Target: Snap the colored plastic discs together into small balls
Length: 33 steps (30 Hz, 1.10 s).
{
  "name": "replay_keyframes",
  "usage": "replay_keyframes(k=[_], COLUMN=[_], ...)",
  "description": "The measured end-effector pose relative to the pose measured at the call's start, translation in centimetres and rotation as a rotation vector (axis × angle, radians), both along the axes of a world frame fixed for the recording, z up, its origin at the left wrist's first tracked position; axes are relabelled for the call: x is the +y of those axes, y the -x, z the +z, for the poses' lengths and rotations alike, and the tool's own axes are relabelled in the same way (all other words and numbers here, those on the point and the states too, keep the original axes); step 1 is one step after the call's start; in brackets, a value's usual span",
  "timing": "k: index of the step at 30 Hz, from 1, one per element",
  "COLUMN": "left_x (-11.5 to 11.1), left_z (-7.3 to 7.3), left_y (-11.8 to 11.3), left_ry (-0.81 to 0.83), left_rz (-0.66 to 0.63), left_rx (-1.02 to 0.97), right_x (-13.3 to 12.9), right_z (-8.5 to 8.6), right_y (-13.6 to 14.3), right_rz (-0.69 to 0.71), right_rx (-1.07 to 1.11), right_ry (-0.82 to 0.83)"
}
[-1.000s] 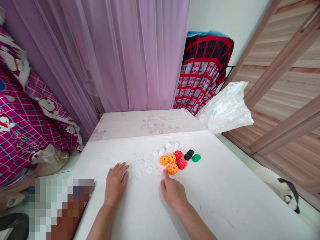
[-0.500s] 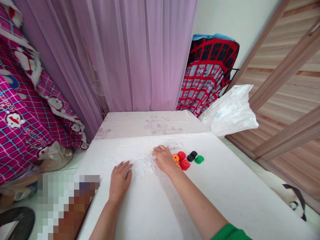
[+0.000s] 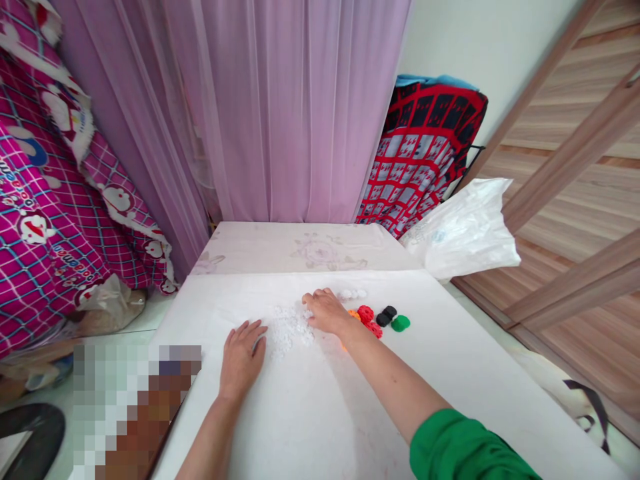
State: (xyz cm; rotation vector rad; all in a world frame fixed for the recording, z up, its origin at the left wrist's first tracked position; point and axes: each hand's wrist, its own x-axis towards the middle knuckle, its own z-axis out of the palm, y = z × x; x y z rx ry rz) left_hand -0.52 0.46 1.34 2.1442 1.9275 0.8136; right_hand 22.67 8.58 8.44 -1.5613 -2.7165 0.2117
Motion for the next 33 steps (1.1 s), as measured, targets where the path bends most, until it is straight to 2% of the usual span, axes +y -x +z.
replay_keyframes(k=[6, 9, 18, 33], left_x=[0.0, 0.1, 0.0, -0.1], left_z=[-0.1, -0.1, 0.0, 0.2], left_y=[0.0, 0.0, 0.0, -0.1], left_ry=[-0.005, -0.018, -0.005, 0.01], left_rz=[-0.001, 0.003, 0.001, -0.005], left_rx=[-0.01, -0.013, -0.004, -0.017], right_x=[1.4, 1.6, 1.6, 1.6], right_z=[2.2, 2.7, 0.7, 0.2], right_y=[-3.3, -4.0, -3.0, -2.3], right_rz=[-0.137, -0.124, -0.042, -0.038], right_rx=[0.143, 0.115, 0.062, -0.044], right_ry=[-0.065, -0.024, 0.0, 0.038])
